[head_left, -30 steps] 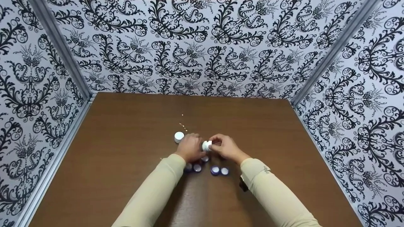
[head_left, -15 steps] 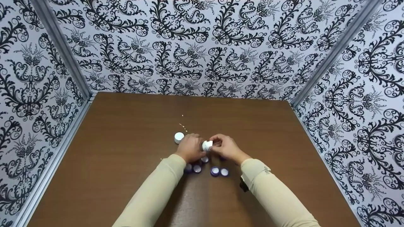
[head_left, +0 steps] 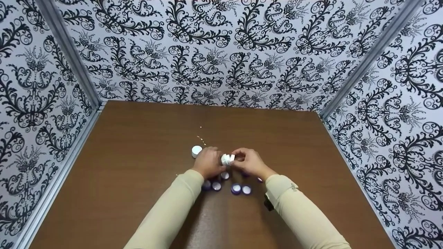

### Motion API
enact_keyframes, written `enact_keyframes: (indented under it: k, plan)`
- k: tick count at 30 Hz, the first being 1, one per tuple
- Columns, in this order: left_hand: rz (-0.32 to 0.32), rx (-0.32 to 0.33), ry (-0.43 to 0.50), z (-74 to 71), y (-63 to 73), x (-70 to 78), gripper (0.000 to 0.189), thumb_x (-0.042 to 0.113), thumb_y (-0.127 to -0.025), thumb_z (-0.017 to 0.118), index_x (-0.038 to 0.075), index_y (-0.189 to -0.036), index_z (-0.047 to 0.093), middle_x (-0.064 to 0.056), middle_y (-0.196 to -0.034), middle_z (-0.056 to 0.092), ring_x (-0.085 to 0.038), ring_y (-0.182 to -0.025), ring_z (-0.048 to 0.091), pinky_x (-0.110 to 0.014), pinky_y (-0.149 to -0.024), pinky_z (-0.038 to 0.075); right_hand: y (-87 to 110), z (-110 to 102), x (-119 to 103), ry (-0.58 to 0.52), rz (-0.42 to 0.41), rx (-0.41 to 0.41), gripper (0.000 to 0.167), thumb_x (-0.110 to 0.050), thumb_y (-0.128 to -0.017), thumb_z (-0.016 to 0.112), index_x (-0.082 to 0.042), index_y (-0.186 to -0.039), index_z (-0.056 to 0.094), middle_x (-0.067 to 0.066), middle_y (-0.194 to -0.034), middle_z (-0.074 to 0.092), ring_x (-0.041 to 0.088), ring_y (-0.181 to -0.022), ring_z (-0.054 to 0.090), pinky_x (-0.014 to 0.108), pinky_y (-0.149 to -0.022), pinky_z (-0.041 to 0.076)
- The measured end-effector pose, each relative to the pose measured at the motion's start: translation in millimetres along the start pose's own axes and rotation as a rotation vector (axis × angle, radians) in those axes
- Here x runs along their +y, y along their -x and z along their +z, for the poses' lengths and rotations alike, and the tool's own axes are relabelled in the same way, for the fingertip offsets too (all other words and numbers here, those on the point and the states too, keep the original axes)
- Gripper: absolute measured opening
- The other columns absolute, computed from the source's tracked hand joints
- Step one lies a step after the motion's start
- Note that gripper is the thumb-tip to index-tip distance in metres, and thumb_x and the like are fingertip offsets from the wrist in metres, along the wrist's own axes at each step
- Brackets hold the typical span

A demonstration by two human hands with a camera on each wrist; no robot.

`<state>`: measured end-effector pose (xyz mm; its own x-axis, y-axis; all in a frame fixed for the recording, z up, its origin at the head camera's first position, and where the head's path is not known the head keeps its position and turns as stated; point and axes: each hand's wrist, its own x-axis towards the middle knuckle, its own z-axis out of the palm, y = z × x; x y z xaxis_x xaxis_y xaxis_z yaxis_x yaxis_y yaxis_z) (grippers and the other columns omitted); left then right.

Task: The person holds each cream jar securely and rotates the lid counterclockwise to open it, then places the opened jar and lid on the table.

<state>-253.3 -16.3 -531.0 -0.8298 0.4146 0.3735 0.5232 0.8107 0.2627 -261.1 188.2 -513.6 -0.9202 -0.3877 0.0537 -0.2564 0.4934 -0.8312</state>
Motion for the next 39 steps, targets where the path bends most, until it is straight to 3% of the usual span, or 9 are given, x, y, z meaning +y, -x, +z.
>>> enact_keyframes:
  k: [6,15,25,39]
  plan:
    - [-0.008,0.016,0.005,1.4,-1.0,-2.5,0.026,0.036,-0.068,0.078,0.014,-0.07,0.063,-0.003,-0.074,0.064,-0.026,-0.081,0.063,-0.041,-0.084,0.049,-2.4,0,3,-0.004,-0.004,0.023,0.027,-0.004,-0.079,0.077,0.0,-0.104,0.068,0.01,-0.096,0.072,0.022,-0.087,0.071,0.031,-0.075,0.056]
    - [-0.012,0.016,0.01,3.1,-1.1,-4.6,0.031,0.039,-0.071,0.079,0.011,-0.077,0.069,-0.003,-0.075,0.068,-0.025,-0.083,0.065,-0.039,-0.085,0.049,-5.8,2,6,0.023,-0.022,0.029,0.03,-0.004,-0.078,0.077,0.001,-0.107,0.068,0.011,-0.098,0.073,0.023,-0.09,0.072,0.031,-0.077,0.056]
    - [-0.073,-0.016,0.014,-2.4,-0.1,-4.2,0.033,0.039,-0.07,0.08,0.009,-0.078,0.068,-0.006,-0.079,0.068,-0.028,-0.086,0.065,-0.04,-0.087,0.048,-9.6,2,13,0.025,0.017,0.049,0.033,-0.002,-0.075,0.077,0.004,-0.106,0.067,0.011,-0.096,0.073,0.025,-0.088,0.071,0.033,-0.075,0.056]
    - [-0.097,-0.032,0.016,2.8,0.0,-8.0,0.034,0.041,-0.07,0.077,0.01,-0.08,0.07,-0.006,-0.083,0.067,-0.028,-0.088,0.065,-0.041,-0.085,0.049,-13.8,11,19,0.174,0.042,0.005,0.03,-0.003,-0.077,0.08,0.0,-0.104,0.068,0.008,-0.098,0.072,0.025,-0.092,0.071,0.032,-0.08,0.055]
